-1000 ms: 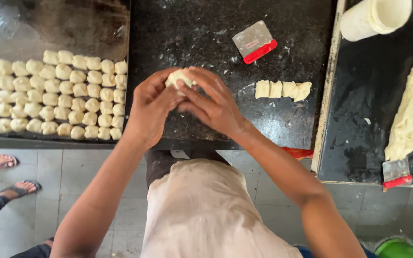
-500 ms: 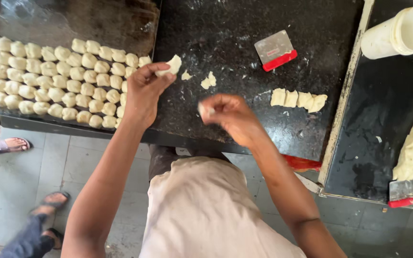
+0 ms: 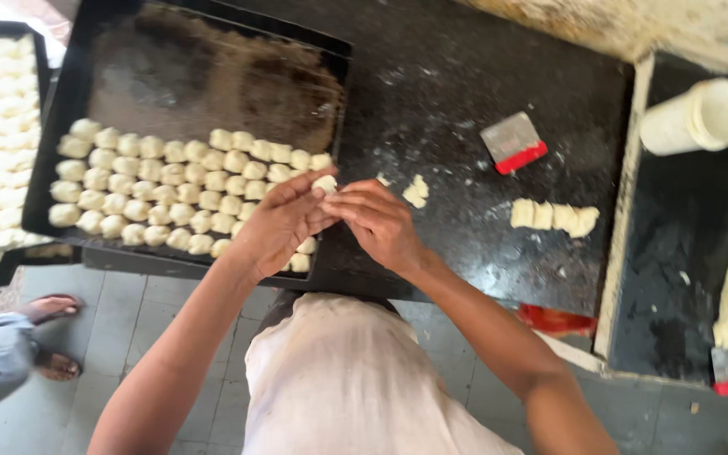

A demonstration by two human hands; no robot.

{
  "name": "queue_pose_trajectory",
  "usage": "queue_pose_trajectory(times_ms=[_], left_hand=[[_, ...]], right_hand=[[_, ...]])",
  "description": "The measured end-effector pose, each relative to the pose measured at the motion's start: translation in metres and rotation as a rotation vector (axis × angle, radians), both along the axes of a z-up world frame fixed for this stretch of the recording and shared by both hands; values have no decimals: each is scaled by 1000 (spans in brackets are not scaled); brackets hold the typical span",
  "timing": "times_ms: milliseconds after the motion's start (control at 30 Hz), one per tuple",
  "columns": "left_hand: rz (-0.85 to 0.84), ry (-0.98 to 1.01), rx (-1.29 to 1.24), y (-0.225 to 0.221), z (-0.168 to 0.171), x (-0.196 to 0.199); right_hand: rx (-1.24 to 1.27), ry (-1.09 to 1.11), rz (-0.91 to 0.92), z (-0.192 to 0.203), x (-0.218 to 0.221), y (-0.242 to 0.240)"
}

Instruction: The person shapes portions of dough by hand, rolls them into small balls, and places them into rows in a metal tray.

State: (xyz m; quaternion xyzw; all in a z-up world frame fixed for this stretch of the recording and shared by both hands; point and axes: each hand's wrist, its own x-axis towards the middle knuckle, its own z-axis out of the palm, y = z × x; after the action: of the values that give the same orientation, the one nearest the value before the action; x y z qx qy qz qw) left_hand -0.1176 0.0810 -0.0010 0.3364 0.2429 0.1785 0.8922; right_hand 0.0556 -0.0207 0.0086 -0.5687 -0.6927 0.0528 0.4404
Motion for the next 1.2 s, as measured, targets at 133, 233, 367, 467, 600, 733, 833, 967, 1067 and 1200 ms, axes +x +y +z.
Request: queue_pose_trajectory(times_ms=[133, 233, 367, 467, 600, 733, 833, 967, 1067, 1200], left_hand=[[-64, 314, 693, 17, -12, -37], [18, 91, 566, 30, -14, -58], [172, 158, 398, 48, -19, -99], [378, 188, 455, 73, -32, -125], [555, 672, 908, 137, -89, -134], [479, 642, 1161, 187, -176, -117], [301, 690, 1271, 208, -221, -99], [154, 444, 1512, 220, -210, -92], [56, 771, 1763, 192, -179, -90], [59, 694, 1679, 125, -118, -27]], right_hand=[[-476, 686, 17, 1, -22, 50], [-422, 739, 34, 6, -50, 69], [-152, -28, 147, -9, -94, 67], [-266, 221, -31, -32, -110, 103], [-153, 362, -84, -75, -119, 209], [-216, -64, -252, -106, -104, 203], [-414, 457, -59, -116, -84, 119], [-334, 67, -291, -123, -35, -15], [-218, 76, -754, -124, 34, -112], [-243, -412, -1073, -131, 166, -167]])
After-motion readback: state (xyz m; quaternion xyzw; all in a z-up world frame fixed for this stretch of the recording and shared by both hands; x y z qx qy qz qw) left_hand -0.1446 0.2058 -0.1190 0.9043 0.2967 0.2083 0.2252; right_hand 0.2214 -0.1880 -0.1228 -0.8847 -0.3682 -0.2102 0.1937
